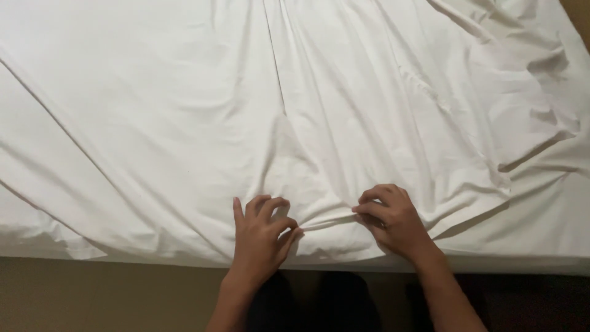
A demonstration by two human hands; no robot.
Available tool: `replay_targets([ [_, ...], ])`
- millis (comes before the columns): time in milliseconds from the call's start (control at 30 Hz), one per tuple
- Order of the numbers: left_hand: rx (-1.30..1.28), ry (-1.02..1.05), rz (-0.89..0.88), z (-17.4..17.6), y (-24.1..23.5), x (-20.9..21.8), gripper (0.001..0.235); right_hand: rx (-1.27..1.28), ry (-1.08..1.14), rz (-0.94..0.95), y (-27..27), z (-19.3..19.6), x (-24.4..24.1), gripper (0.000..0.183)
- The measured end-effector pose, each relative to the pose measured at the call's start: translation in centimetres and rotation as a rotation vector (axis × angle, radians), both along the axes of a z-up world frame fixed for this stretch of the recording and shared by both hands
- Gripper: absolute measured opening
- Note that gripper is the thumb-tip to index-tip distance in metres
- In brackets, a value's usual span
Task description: Tucking in and smoothing white bedsheets around a twin mattress in a hotel room.
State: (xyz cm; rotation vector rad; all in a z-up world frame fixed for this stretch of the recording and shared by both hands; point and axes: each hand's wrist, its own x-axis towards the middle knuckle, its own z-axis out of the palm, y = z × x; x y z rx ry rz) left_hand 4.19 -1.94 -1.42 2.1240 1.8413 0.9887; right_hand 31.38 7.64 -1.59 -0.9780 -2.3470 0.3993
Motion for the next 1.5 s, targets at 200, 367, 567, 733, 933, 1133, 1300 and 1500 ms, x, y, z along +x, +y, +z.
replay_targets([
  [200, -0.011, -0.046, -0.052, 0.4, -1.1, 0.6, 0.011, 0.027, 0.051, 0.013, -0.4, -0.6, 0.5, 0.014],
  [367, 0.035, -0.067, -0.047, 0.2, -2.3, 1.2, 0.01, 0.008, 0.047, 0.039, -1.6, -0.6, 0.9, 0.013],
  [567, 0.006, -0.027, -0.052, 0.8, -2.5, 1.4, 0.011, -0.024, 0.063, 0.042, -2.4, -0.1, 1.1, 0.014],
  [733, 0.02, -0.056, -0.049, 1.7, -0.3, 3.0, 0.022, -0.085, 0.088, -0.031, -2.2, 0.7, 1.8, 0.016],
  [933, 0.038, -0.009, -0.125, 2.7, 3.5, 7.1, 0.036, -0.11, 0.034, -0.164, -0.6, 2.3, 5.7, 0.032],
  [1133, -0.047, 0.026, -0.24, 2.4, 6.1, 10.5, 0.041, 0.034, -0.142, -0.218, 1.5, 2.9, 9.6, 0.054],
  [1300, -0.12, 0.08, -0.301, 2.6, 7.6, 12.6, 0.042, 0.012, -0.142, -0.245, 2.5, 2.1, 11.2, 0.044],
  [1500, 0.045, 0.092, -0.273, 0.9, 7.9, 13.9, 0.016, 0.029, -0.067, -0.343, 2.7, 1.7, 11.1, 0.009],
])
